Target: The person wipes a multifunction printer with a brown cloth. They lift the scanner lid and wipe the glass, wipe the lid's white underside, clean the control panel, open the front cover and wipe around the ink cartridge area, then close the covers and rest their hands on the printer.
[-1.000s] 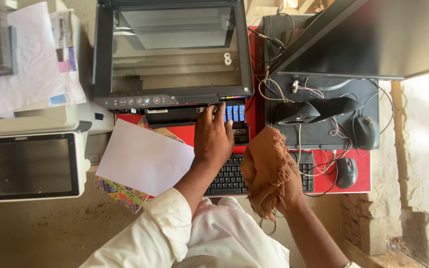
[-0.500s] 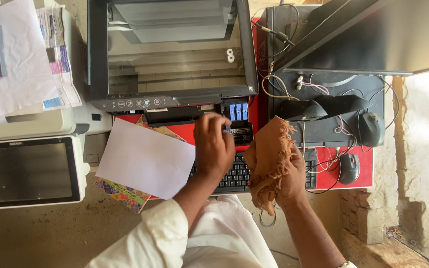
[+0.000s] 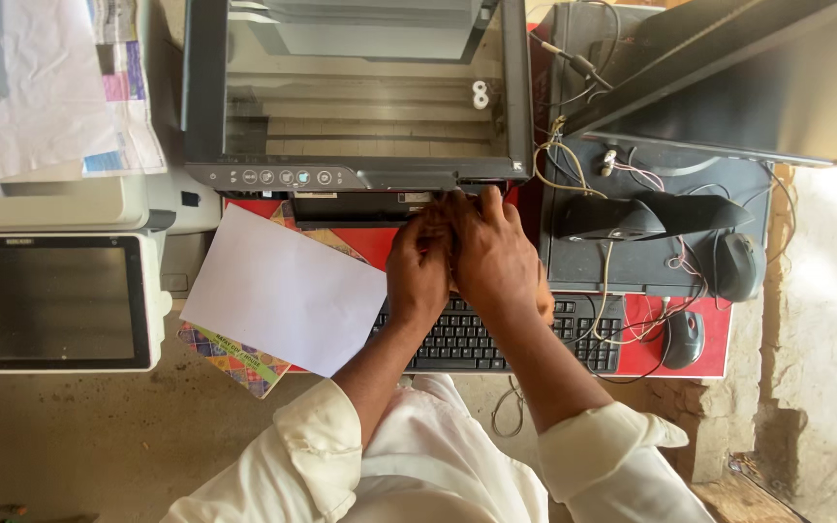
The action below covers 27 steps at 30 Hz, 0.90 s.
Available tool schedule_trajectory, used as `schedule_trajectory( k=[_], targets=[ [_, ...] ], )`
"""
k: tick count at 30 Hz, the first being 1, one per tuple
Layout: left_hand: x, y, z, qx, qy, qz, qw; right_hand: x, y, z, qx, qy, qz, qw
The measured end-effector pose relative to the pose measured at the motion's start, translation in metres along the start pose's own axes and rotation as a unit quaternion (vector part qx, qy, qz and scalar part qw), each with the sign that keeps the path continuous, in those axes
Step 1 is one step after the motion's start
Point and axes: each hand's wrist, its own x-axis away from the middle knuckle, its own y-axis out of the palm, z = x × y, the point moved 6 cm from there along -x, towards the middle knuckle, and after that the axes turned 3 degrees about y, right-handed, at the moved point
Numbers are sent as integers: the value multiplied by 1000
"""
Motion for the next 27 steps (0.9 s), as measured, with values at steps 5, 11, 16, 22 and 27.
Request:
schedule_trajectory(
  k=[5, 11, 16, 22, 27],
  targets=[
    [3, 1, 2, 40, 37, 17, 998, 5, -10, 9, -31, 5, -51, 998],
    [8, 0, -1, 62, 2, 32, 998, 0, -19, -8, -73, -55, 115, 989],
    [10, -3, 0, 47, 2, 17, 999, 4, -6, -12, -35, -64, 67, 995],
    [12, -2, -4, 91, 6, 34, 995, -2, 3, 6, -17, 17, 18, 1000],
    [11, -10, -4, 61, 20, 42, 997, 6, 1, -15, -25, -145, 97, 984]
  ],
)
